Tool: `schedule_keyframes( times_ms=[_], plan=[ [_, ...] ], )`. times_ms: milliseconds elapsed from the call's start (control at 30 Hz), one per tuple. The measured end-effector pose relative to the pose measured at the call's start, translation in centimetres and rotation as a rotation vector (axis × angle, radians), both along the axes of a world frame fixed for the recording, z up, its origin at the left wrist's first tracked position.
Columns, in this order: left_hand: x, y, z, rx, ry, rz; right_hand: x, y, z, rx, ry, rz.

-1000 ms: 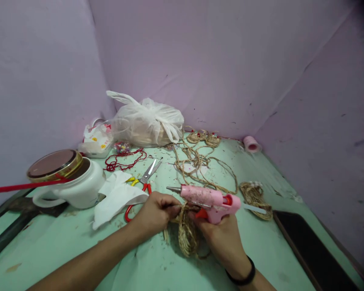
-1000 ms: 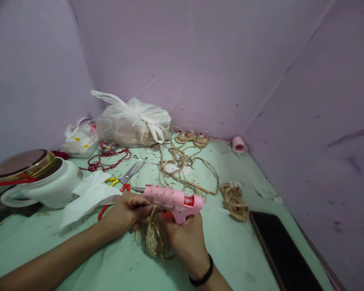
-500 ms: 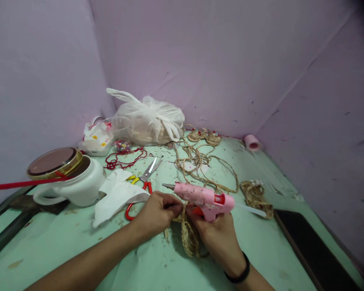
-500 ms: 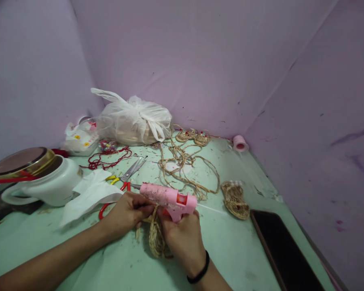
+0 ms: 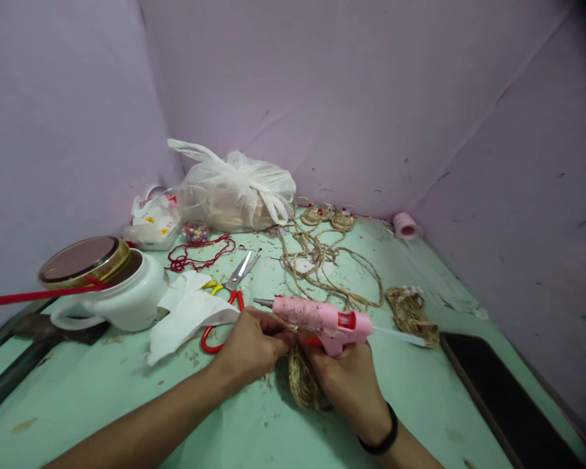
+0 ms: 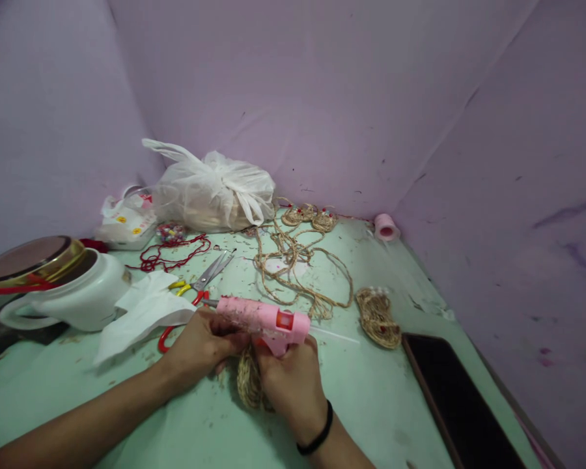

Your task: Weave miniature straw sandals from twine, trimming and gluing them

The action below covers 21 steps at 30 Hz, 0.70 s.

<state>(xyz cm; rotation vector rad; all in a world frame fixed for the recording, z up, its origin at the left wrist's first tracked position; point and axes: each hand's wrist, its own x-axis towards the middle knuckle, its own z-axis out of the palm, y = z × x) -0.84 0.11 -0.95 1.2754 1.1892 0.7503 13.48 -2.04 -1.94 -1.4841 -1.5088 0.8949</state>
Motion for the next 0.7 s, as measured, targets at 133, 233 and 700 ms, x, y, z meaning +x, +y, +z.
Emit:
schedule_keyframes(
  times_ms=[133, 233, 700],
  plan=[
    [0.3, 0.2, -0.4, -0.073, -0.169, 0.09, -0.2, 0.1, 0.0, -0.009, 0.039, 0.018],
    [0.3, 0.2, 0.0, -0.133, -0.165, 0.115, 0.0, 0.3, 0.9, -0.036, 0.064, 0.047],
    [-3.1, 2.1, 1.4, -0.083, -0.06, 0.051, 7.2, 0.6, 4.8, -0.276, 0.062, 0.206]
  ],
)
